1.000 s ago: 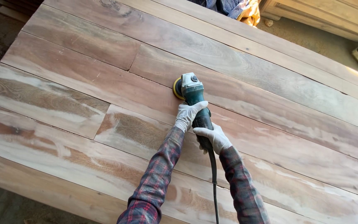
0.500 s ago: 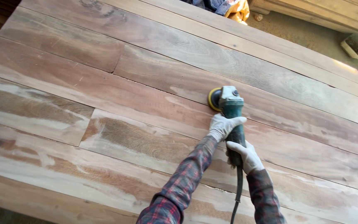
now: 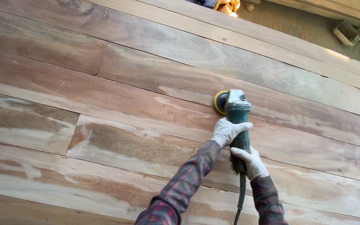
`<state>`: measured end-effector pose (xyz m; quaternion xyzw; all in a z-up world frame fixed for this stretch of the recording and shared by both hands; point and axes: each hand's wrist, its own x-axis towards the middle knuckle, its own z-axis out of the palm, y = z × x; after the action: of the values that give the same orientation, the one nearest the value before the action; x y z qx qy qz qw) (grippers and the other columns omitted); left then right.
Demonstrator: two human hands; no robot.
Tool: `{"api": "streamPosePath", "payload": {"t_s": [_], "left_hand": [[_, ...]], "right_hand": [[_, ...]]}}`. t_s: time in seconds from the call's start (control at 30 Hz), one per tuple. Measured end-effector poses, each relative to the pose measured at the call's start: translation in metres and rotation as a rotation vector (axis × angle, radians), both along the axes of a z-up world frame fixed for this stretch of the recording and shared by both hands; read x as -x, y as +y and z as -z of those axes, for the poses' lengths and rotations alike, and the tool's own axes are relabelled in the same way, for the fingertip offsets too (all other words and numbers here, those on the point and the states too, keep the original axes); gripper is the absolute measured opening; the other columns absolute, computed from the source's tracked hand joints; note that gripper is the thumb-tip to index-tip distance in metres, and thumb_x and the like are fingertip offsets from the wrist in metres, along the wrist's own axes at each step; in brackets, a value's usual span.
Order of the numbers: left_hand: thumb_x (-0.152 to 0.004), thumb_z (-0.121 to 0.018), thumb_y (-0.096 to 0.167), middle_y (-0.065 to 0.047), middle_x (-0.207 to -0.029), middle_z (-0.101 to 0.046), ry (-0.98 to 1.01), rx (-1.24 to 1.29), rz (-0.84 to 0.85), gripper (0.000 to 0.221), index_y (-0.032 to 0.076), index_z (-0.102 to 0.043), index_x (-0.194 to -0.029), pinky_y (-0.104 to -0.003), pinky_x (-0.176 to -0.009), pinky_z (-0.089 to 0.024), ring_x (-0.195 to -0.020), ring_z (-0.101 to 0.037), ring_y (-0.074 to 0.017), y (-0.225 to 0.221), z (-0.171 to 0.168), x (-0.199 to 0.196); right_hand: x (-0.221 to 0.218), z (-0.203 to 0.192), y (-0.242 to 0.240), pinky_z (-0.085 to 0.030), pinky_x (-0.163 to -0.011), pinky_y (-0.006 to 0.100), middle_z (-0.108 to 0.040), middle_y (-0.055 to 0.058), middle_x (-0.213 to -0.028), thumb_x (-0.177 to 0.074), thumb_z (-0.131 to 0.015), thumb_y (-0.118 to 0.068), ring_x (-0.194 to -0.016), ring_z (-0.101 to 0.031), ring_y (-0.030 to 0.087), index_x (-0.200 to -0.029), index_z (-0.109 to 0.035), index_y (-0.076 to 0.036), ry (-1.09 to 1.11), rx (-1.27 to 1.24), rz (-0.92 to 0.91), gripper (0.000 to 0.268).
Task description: The person uses an angle grinder with a sanding disc to sand the surface of a large wooden plank panel, moving the sander steadily across the boards to smooth the wood.
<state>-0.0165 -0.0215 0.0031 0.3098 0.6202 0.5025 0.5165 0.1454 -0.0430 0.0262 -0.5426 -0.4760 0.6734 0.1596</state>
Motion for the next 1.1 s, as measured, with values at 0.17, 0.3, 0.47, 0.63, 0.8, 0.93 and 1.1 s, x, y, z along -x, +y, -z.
{"api": "streamPosePath", "payload": {"t_s": [0.17, 0.3, 0.47, 0.63, 0.8, 0.93, 1.1], "left_hand": [[-0.060, -0.089, 0.045, -0.010, -0.096, -0.079, -0.183, -0.032, -0.168, 0.061, 0.005, -0.073, -0.104, -0.035, -0.075, -0.062, -0.082, -0.077, -0.0197, -0.039, 0.003, 0.046], [-0.062, -0.089, 0.039, -0.011, -0.094, -0.078, -0.249, -0.040, -0.215, 0.059, 0.003, -0.071, -0.104, -0.035, -0.073, -0.064, -0.080, -0.076, -0.0207, -0.056, -0.005, 0.061], [-0.061, -0.089, 0.040, -0.011, -0.094, -0.078, -0.243, -0.004, -0.239, 0.058, 0.004, -0.071, -0.102, -0.036, -0.072, -0.063, -0.079, -0.076, -0.0204, -0.043, -0.004, 0.042], [-0.061, -0.089, 0.045, -0.011, -0.094, -0.078, -0.159, 0.005, -0.209, 0.059, 0.004, -0.073, -0.101, -0.035, -0.073, -0.061, -0.080, -0.076, -0.0203, -0.029, 0.000, 0.032], [-0.060, -0.086, 0.052, -0.013, -0.095, -0.078, -0.143, 0.039, -0.042, 0.064, 0.006, -0.074, -0.102, -0.034, -0.077, -0.061, -0.084, -0.077, -0.0219, -0.018, -0.006, 0.028], [-0.059, -0.085, 0.056, -0.013, -0.097, -0.079, -0.084, 0.066, 0.009, 0.067, 0.007, -0.075, -0.102, -0.034, -0.079, -0.059, -0.086, -0.077, -0.0223, -0.021, -0.004, 0.036], [-0.057, -0.086, 0.054, -0.011, -0.093, -0.079, -0.068, 0.052, -0.190, 0.066, 0.005, -0.074, -0.099, -0.035, -0.074, -0.061, -0.080, -0.076, -0.0206, -0.052, -0.006, 0.080]], "right_hand": [[0.054, -0.016, -0.026, -0.052, -0.038, 0.040, -0.066, 0.014, -0.073, -0.077, -0.077, -0.026, -0.048, -0.065, 0.027, -0.105, -0.061, -0.002, 0.027, 0.050, -0.110, 0.041], [0.064, -0.015, -0.029, -0.052, -0.037, 0.040, -0.065, 0.014, -0.072, -0.076, -0.078, -0.027, -0.047, -0.064, 0.027, -0.105, -0.061, -0.002, 0.012, 0.029, -0.150, 0.042], [0.048, -0.019, -0.027, -0.050, -0.036, 0.039, -0.066, 0.014, -0.072, -0.076, -0.077, -0.028, -0.047, -0.064, 0.027, -0.106, -0.062, -0.002, -0.023, 0.015, -0.116, 0.042], [0.038, -0.016, -0.024, -0.050, -0.036, 0.040, -0.065, 0.015, -0.073, -0.077, -0.076, -0.029, -0.047, -0.063, 0.027, -0.107, -0.062, -0.002, -0.034, 0.001, -0.070, 0.043], [0.029, -0.016, -0.022, -0.049, -0.038, 0.039, -0.064, 0.015, -0.074, -0.079, -0.073, -0.032, -0.049, -0.064, 0.027, -0.110, -0.062, -0.003, -0.035, -0.024, -0.003, 0.044], [0.038, -0.013, -0.021, -0.050, -0.039, 0.039, -0.065, 0.015, -0.074, -0.079, -0.073, -0.032, -0.049, -0.065, 0.026, -0.109, -0.063, -0.002, -0.044, -0.008, 0.001, 0.044], [0.084, -0.013, -0.027, -0.052, -0.038, 0.041, -0.066, 0.015, -0.073, -0.076, -0.077, -0.027, -0.047, -0.064, 0.028, -0.106, -0.061, 0.001, -0.052, 0.004, -0.146, 0.045]]}}
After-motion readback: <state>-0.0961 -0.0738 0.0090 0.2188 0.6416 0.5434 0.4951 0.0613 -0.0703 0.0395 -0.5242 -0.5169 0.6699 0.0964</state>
